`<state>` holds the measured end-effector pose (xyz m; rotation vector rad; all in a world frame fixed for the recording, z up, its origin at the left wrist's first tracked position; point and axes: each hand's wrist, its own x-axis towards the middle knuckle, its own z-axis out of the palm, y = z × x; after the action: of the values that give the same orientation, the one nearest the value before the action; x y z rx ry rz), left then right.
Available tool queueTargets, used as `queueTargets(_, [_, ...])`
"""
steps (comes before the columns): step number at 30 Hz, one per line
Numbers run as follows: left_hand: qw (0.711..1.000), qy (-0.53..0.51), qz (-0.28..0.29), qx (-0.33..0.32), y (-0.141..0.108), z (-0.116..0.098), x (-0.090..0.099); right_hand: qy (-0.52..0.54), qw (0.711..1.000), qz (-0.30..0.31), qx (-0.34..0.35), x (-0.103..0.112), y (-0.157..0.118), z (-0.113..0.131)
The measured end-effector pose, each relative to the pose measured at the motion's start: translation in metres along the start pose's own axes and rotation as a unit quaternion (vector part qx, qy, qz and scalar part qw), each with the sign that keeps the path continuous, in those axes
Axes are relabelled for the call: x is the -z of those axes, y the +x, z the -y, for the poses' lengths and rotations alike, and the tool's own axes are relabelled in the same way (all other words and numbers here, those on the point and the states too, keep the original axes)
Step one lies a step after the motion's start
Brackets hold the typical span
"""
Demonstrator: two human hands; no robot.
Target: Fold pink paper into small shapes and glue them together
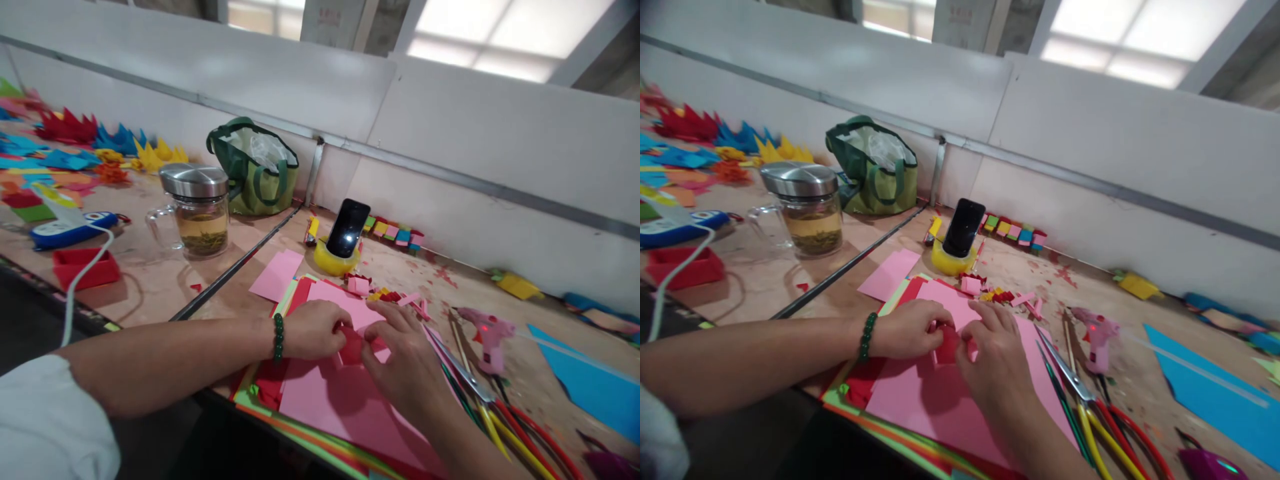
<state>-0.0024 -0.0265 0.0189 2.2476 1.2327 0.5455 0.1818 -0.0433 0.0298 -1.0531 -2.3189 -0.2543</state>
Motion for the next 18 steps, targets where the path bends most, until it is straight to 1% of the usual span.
queueTargets(6, [0.998,-0.028,0.030,0.044,0.009,0.004,-0.001,-0.002,1.000,0.006,-0.004,0.000,0.000,0.002])
queueTargets(8, [0.998,-0.018,0.037,0.041,0.012,0.003,0.001,0.004,1.000,0.008,-0.003,0.000,0.000,0.004])
queueTargets(12, [0.999,0.015,0.030,0.021,0.013,0.003,0.004,0.018,1.000,0.010,-0.006,0.000,0.001,0.006])
queueTargets(14, [0.999,-0.010,0.036,0.020,0.013,0.004,0.004,0.023,1.000,0.014,-0.005,0.000,0.002,0.005])
queueTargets(18, [0.992,-0.107,0.040,0.052,0.013,0.007,-0.001,0.029,0.999,0.023,-0.006,0.002,0.002,0.003])
